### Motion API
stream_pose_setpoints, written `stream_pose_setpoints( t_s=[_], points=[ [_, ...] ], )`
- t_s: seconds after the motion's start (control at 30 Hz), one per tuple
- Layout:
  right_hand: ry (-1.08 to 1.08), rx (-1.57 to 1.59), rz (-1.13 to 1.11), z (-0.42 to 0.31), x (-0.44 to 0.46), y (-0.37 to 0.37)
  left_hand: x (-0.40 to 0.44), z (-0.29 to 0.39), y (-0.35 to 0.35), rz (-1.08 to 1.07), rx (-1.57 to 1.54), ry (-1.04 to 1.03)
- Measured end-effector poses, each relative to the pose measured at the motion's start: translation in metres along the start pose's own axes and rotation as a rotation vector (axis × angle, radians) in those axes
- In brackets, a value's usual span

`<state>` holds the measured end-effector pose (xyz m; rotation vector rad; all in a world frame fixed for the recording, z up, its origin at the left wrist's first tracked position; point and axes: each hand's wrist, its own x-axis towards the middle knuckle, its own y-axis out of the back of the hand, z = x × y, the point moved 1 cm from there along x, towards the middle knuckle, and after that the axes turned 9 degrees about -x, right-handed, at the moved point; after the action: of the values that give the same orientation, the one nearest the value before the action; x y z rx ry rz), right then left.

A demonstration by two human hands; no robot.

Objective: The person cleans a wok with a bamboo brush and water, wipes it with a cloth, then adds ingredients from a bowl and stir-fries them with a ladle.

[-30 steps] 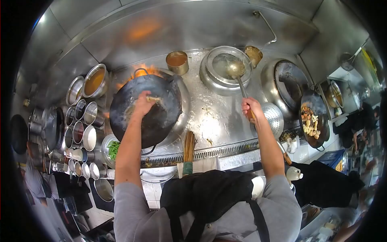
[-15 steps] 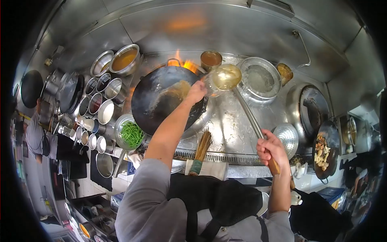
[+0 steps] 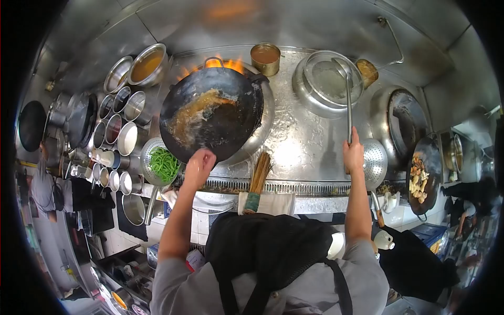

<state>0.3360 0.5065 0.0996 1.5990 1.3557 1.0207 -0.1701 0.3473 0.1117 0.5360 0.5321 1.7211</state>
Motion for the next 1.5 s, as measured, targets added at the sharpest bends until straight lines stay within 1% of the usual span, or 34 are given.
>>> stream_pose_setpoints(
  t_s=[0.03, 0.1, 0.13, 0.2, 0.23, 0.3, 0.33, 0.37, 0.47, 0.5, 0.57, 0.63, 0.67, 0.7, 0.73, 0.77, 0.83, 0.87, 0.9, 0.97, 1.03, 1.1, 1.13, 1.17, 1.23, 1.27, 1.3, 1.33, 1.4, 1.43, 1.47, 1.5],
  points=[
    [-0.005, -0.008, 0.005, -0.001, 0.007, -0.008, -0.014, -0.004, -0.003, 0.016, -0.034, -0.044],
    [-0.212, 0.301, -0.122, -0.001, 0.022, -0.02, -0.031, -0.021, -0.014, 0.034, 0.085, -0.119],
    [-0.214, 0.293, -0.108, -0.003, 0.032, -0.025, -0.034, -0.028, -0.02, 0.032, 0.072, -0.129],
    [-0.35, 0.976, -0.244, -0.008, 0.048, -0.032, -0.033, -0.041, -0.028, 0.128, 0.218, -0.167],
    [-0.351, 0.969, -0.229, -0.018, 0.05, -0.022, -0.031, -0.046, -0.029, 0.125, 0.206, -0.177],
    [-0.467, 1.529, -0.417, -0.041, 0.046, 0.001, -0.03, -0.056, -0.028, 0.136, 0.175, -0.176],
    [-0.554, 1.67, -0.472, -0.053, 0.04, 0.014, -0.029, -0.06, -0.026, 0.134, 0.168, -0.182],
    [-0.553, 1.669, -0.461, -0.063, 0.032, 0.025, -0.027, -0.064, -0.025, 0.123, 0.162, -0.184],
    [-0.541, 1.878, -0.641, -0.094, -0.008, 0.055, -0.027, -0.069, -0.023, 0.103, 0.129, -0.219],
    [-0.544, 1.877, -0.649, -0.11, -0.024, 0.067, -0.028, -0.069, -0.021, 0.108, 0.107, -0.248],
    [-0.472, 1.895, -0.662, -0.149, -0.054, 0.09, -0.029, -0.07, -0.015, 0.108, 0.066, -0.248],
    [-0.467, 1.909, -0.706, -0.19, -0.083, 0.105, -0.03, -0.073, -0.009, 0.06, -0.044, -0.273],
    [-0.468, 1.926, -0.726, -0.207, -0.095, 0.104, -0.031, -0.075, -0.004, 0.069, -0.04, -0.268],
    [-0.466, 1.923, -0.735, -0.222, -0.108, 0.099, -0.033, -0.075, 0.001, 0.009, -0.092, -0.258],
    [-0.493, 1.98, -0.801, -0.237, -0.12, 0.093, -0.035, -0.075, 0.005, -0.053, -0.144, -0.249],
    [-0.518, 2.037, -0.866, -0.252, -0.13, 0.088, -0.036, -0.075, 0.01, -0.046, -0.144, -0.25],
    [-0.527, 2.098, -1.018, -0.273, -0.142, 0.057, -0.041, -0.063, 0.029, 0.007, -0.197, -0.362],
    [-0.53, 2.08, -1.036, -0.286, -0.149, 0.042, -0.044, -0.059, 0.04, -0.01, -0.197, -0.4],
    [-0.537, 2.062, -1.054, -0.299, -0.155, 0.024, -0.049, -0.049, 0.054, -0.005, -0.195, -0.394],
    [-0.535, 2.014, -1.069, -0.326, -0.166, -0.015, -0.061, -0.019, 0.082, -0.032, -0.244, -0.489],
    [-0.52, 2.002, -1.176, -0.352, -0.174, -0.054, -0.071, 0.007, 0.102, -0.095, -0.21, -0.612],
    [-0.506, 1.836, -0.922, -0.383, -0.191, -0.094, -0.082, 0.023, 0.109, -0.141, -0.149, -0.658],
    [-0.452, 1.697, -0.844, -0.401, -0.203, -0.089, -0.085, 0.022, 0.107, -0.144, -0.159, -0.667],
    [-0.547, 1.609, -0.855, -0.418, -0.215, -0.091, -0.085, 0.019, 0.106, -0.145, -0.17, -0.678],
    [-0.239, 1.621, -0.739, -0.42, -0.225, -0.125, -0.079, 0.001, 0.104, -0.115, -0.187, -0.641],
    [-0.24, 1.614, -0.745, -0.412, -0.226, -0.13, -0.077, -0.01, 0.112, -0.09, -0.245, -0.614],
    [-0.142, 1.332, -0.788, -0.404, -0.227, -0.121, -0.075, -0.02, 0.119, -0.067, -0.307, -0.587],
    [-0.051, 1.048, -0.819, -0.392, -0.23, -0.113, -0.073, -0.022, 0.134, 0.005, -0.448, -0.546],
    [0.234, 0.167, -0.285, -0.325, -0.236, -0.142, -0.062, -0.044, 0.155, 0.162, -0.76, -0.51],
    [0.209, -0.026, -0.214, -0.297, -0.245, -0.147, -0.057, -0.046, 0.172, 0.27, -0.868, -0.43],
    [0.078, -0.207, -0.316, -0.284, -0.251, -0.142, -0.045, -0.056, 0.185, 0.388, -0.922, -0.356],
    [0.08, -0.217, -0.32, -0.267, -0.264, -0.15, -0.033, -0.061, 0.204, 0.455, -0.988, -0.353]
  ],
)
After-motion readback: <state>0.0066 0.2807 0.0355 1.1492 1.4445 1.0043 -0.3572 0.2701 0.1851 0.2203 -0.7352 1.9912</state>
